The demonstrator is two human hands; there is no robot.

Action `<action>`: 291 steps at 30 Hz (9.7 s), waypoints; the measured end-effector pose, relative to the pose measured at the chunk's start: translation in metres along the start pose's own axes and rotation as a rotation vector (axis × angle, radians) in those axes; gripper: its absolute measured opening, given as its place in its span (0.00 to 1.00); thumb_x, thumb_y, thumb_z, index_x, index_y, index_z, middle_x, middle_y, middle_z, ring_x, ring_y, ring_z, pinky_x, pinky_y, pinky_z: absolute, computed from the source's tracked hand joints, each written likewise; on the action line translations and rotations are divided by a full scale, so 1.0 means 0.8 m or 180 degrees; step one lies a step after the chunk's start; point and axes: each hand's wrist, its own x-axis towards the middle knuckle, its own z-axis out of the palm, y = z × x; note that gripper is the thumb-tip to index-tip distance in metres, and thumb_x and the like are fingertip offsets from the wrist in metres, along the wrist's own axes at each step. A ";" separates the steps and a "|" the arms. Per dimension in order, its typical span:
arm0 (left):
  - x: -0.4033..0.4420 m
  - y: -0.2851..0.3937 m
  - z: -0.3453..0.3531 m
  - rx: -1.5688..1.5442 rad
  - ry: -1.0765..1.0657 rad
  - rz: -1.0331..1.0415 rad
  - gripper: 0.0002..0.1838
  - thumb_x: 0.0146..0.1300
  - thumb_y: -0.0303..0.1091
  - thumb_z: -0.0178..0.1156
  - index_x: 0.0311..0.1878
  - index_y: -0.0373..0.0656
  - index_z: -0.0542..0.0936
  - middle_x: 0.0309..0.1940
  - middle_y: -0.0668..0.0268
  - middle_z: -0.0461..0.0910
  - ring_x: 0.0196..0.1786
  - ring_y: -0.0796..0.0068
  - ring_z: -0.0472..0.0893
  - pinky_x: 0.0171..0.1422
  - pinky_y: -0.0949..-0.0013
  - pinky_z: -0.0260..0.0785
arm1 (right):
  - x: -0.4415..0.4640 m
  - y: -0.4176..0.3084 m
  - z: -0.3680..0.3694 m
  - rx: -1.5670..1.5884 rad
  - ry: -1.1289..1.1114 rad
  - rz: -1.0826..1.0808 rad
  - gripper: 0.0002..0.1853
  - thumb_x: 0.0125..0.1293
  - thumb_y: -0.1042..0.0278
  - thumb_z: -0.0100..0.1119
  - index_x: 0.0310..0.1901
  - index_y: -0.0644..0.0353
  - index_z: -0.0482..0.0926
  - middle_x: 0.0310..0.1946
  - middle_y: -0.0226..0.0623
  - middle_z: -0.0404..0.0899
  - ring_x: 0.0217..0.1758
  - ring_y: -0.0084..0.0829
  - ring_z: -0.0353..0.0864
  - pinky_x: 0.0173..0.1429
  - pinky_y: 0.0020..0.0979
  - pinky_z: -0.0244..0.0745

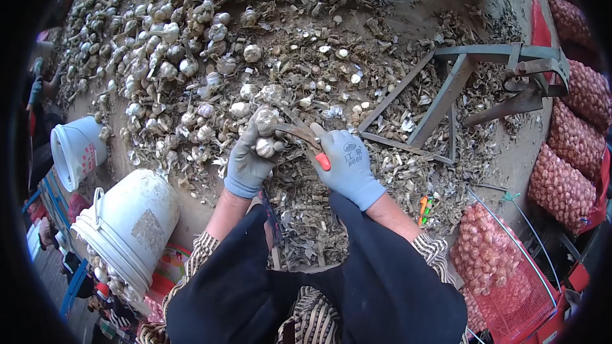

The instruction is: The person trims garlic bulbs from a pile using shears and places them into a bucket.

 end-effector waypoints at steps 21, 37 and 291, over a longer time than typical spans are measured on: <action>0.004 0.065 -0.018 -0.0438 -0.0846 0.0285 0.19 0.76 0.46 0.59 0.62 0.45 0.78 0.58 0.50 0.79 0.55 0.58 0.81 0.40 0.65 0.79 | 0.128 0.036 -0.027 -0.1246 -0.0093 -0.0283 0.28 0.62 0.53 0.68 0.63 0.53 0.75 0.34 0.35 0.80 0.41 0.38 0.81 0.45 0.42 0.73; -0.001 0.059 -0.031 0.0301 -0.0200 0.0187 0.24 0.75 0.41 0.60 0.67 0.39 0.72 0.51 0.57 0.81 0.50 0.67 0.82 0.40 0.70 0.78 | 0.207 0.031 -0.003 -0.0841 -0.0162 -0.0153 0.20 0.72 0.50 0.60 0.60 0.48 0.77 0.31 0.41 0.85 0.36 0.46 0.87 0.40 0.46 0.81; -0.017 0.020 0.007 0.0289 0.0958 0.0227 0.12 0.75 0.44 0.62 0.53 0.48 0.80 0.40 0.69 0.83 0.41 0.72 0.83 0.44 0.67 0.80 | -0.027 0.005 0.005 -0.0200 -0.0019 -0.0143 0.34 0.61 0.53 0.71 0.68 0.53 0.74 0.40 0.35 0.79 0.47 0.41 0.78 0.51 0.43 0.71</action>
